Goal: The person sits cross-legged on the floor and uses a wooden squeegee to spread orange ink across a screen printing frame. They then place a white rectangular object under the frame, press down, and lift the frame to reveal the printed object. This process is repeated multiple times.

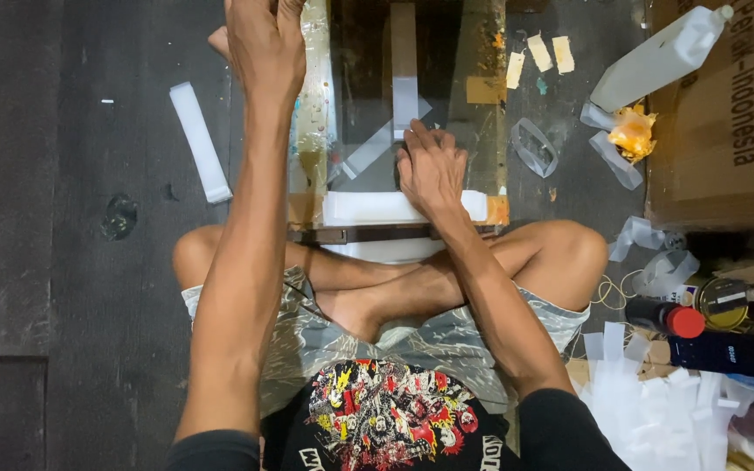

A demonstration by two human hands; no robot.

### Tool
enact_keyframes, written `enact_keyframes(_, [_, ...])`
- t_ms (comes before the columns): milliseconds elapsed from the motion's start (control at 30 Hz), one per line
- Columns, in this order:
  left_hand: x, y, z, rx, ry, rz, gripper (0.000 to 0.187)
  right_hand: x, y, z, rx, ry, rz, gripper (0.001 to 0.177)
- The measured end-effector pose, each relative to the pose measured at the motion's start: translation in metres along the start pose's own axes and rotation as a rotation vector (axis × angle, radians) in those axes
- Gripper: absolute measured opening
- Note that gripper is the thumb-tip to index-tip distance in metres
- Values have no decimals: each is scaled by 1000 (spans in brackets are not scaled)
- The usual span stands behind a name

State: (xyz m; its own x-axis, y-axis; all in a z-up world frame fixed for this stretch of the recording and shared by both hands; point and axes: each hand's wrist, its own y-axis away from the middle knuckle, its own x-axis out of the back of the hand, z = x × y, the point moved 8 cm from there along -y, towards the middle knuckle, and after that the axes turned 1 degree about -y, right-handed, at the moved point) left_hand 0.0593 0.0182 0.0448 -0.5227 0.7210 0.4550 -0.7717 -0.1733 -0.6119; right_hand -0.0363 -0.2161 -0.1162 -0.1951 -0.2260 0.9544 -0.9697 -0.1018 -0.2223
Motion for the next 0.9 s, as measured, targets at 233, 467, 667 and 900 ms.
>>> enact_keyframes(233, [3, -1, 5, -4, 21, -12, 30, 3, 1, -1, 3, 2, 1, 41])
enact_keyframes(467, [3, -2, 5, -9, -17, -5, 33, 8, 0, -3, -16, -1, -7, 40])
enact_keyframes(667, [5, 4, 7, 4, 10, -57, 36, 63, 26, -20, 58, -186, 276, 23])
enact_keyframes(900, [5, 39, -2, -1, -103, -275, 64, 122, 43, -33, 129, -319, 422, 15])
